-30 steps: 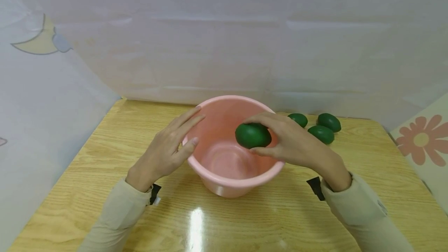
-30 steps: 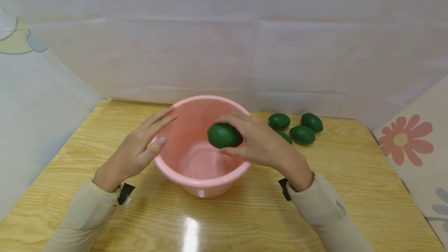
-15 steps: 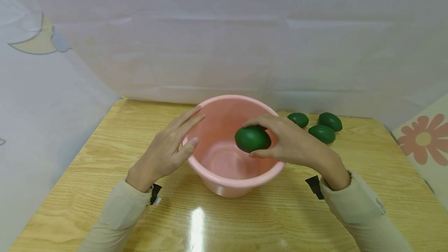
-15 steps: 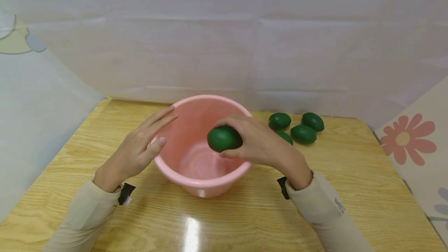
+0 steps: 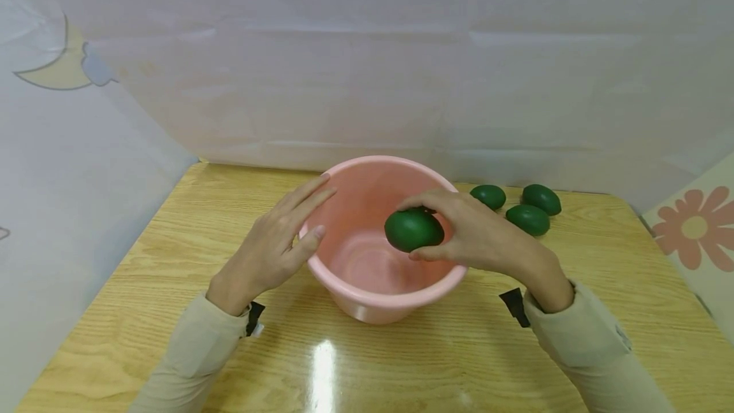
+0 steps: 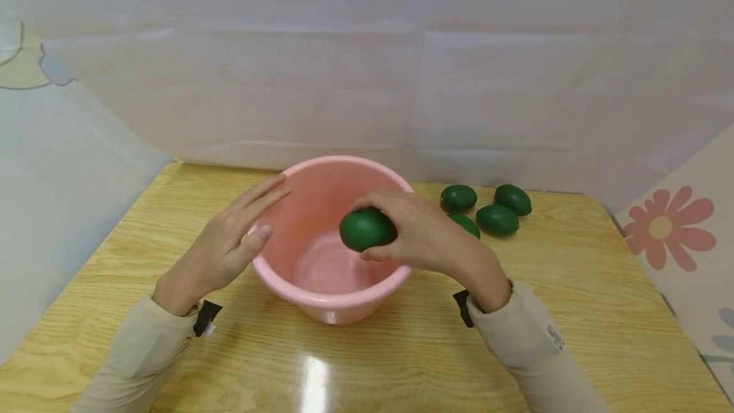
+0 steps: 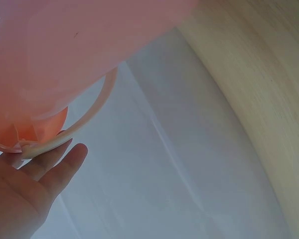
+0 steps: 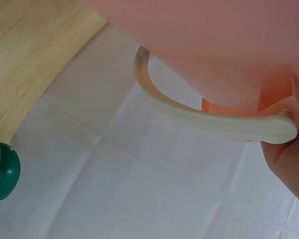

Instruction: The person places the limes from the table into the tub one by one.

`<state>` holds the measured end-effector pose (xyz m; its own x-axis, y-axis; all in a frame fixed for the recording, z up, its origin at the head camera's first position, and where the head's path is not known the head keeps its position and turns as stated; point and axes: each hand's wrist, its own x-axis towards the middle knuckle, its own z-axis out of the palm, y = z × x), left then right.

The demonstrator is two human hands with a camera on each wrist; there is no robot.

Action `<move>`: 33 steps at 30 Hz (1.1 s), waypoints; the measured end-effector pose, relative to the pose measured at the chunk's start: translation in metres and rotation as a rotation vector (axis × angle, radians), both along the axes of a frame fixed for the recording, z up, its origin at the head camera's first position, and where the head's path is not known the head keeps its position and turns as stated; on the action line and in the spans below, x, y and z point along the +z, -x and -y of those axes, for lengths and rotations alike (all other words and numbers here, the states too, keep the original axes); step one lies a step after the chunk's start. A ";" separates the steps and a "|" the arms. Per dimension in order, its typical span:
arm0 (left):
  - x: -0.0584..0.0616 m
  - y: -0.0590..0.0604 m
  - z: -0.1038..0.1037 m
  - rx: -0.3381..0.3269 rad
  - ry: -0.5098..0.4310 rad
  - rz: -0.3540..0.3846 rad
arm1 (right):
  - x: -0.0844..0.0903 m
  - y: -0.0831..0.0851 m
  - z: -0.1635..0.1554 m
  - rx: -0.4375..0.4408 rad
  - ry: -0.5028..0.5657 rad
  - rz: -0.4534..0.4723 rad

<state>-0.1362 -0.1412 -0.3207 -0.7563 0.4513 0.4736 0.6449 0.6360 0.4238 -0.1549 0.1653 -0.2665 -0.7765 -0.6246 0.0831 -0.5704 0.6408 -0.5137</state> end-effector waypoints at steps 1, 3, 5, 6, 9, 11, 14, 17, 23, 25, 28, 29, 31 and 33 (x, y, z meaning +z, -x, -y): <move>0.000 0.000 0.000 0.000 0.000 -0.001 | 0.000 0.000 0.000 0.002 -0.001 0.002; 0.000 0.000 0.000 0.000 0.003 -0.002 | 0.001 0.000 0.001 0.009 -0.003 0.006; 0.000 0.000 0.001 0.001 0.006 -0.002 | 0.000 0.000 0.001 0.018 0.001 0.010; 0.000 0.000 0.001 0.002 0.008 -0.001 | 0.000 0.000 0.001 0.022 0.004 0.011; 0.000 -0.001 0.000 0.005 0.010 0.005 | 0.000 0.000 0.001 0.035 0.015 0.009; 0.001 -0.001 0.000 0.006 0.009 0.007 | -0.001 0.000 0.001 0.038 0.023 0.004; 0.000 -0.001 0.001 0.004 0.007 0.006 | -0.001 0.000 0.000 0.043 0.026 -0.004; 0.000 -0.001 0.001 0.002 0.006 0.004 | -0.002 0.000 0.000 0.046 0.031 -0.002; 0.000 -0.001 0.001 -0.002 0.000 -0.003 | -0.001 -0.001 -0.001 0.038 0.034 0.026; 0.000 -0.001 0.000 -0.003 -0.001 -0.003 | -0.001 -0.002 -0.002 0.039 0.036 0.026; 0.000 -0.001 0.000 -0.002 0.002 -0.001 | -0.001 -0.002 -0.003 0.043 0.039 0.015; 0.000 -0.001 0.000 0.000 0.002 -0.001 | -0.001 -0.002 -0.003 0.044 0.038 0.013; 0.000 0.000 0.000 0.001 0.000 -0.001 | 0.000 -0.002 -0.003 0.046 0.039 0.006; 0.000 -0.001 0.000 0.003 -0.001 -0.001 | -0.001 -0.002 -0.003 0.052 0.042 -0.016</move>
